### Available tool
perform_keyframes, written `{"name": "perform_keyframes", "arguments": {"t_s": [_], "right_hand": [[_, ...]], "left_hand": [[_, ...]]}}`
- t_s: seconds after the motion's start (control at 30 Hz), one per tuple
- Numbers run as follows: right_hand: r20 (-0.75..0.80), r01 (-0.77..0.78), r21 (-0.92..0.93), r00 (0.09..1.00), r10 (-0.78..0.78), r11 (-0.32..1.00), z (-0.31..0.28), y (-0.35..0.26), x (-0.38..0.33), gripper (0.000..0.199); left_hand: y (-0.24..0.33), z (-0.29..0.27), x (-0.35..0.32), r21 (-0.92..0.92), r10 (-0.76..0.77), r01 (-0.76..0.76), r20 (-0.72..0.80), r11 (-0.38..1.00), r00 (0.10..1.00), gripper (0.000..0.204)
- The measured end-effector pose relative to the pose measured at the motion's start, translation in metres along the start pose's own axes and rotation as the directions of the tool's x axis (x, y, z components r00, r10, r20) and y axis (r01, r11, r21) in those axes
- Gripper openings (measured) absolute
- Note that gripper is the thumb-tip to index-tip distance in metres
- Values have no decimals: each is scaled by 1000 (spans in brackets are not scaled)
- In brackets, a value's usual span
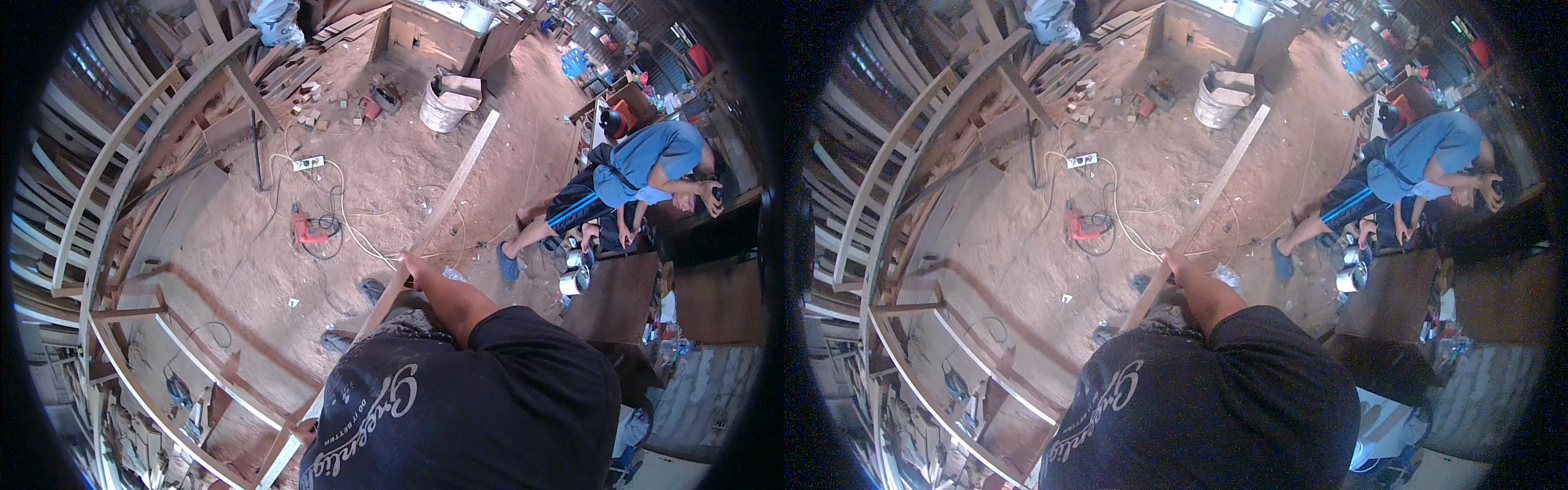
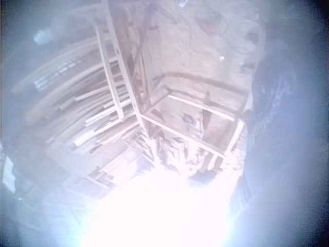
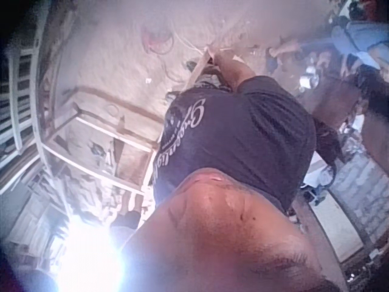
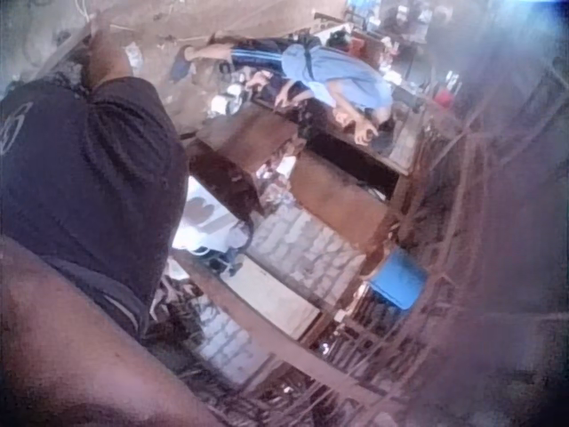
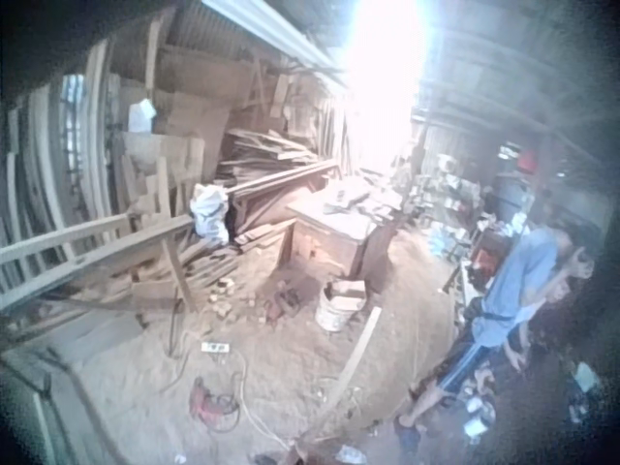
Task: The person handles a long wooden plank, positions it on a partially assembled wooden frame, and uses a tape measure to mark measurements on the plank. The person then places the plank on the frame and continues to adjust its position.
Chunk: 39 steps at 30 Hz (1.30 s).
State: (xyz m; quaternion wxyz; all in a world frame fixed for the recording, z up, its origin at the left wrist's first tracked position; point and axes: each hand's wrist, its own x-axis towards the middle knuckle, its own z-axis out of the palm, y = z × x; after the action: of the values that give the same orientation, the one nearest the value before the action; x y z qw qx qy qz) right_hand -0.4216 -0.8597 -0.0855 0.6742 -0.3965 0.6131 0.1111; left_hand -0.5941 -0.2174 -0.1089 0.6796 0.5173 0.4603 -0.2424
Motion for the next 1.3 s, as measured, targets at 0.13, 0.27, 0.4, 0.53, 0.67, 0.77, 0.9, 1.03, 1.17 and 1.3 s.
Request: {"name": "perform_keyframes", "arguments": {"t_s": [0.13,0.27,0.4,0.53,0.67,0.77,0.9,1.03,1.17,1.3], "right_hand": [[-20,26,-25,999,-27,999,-1,0,3,41],[13,22,-24,1000,-22,999,-1,-1,2,47],[-9,37,29,999,-37,999,1,-3,-2,36],[1,43,16,999,-43,999,2,-4,0,34],[-42,51,-23,998,-52,998,1,-3,6,32],[8,56,-28,998,-56,998,-2,-1,10,41],[81,39,-70,996,-33,997,-5,0,17,40],[79,57,-81,996,-50,995,-8,3,28,40],[50,31,-74,998,-28,997,-8,5,38,40],[73,32,-46,997,-29,998,-8,6,40,39]], "left_hand": [[1,5,6,-41,-15,13,-47,999,999,90],[2,7,10,-50,-46,40,-124,998,991,90],[6,11,13,-47,-43,37,-143,998,989,89],[7,14,11,-52,-42,35,-154,998,987,89],[7,15,11,-62,-46,36,-162,997,986,89],[9,16,13,-61,-39,29,-165,998,985,88],[11,17,13,-67,-41,30,-167,997,985,88],[12,18,13,-74,-43,31,-172,997,984,87],[12,18,12,-87,-52,37,-177,996,983,87],[13,20,13,-92,-56,40,-177,995,983,87]]}}
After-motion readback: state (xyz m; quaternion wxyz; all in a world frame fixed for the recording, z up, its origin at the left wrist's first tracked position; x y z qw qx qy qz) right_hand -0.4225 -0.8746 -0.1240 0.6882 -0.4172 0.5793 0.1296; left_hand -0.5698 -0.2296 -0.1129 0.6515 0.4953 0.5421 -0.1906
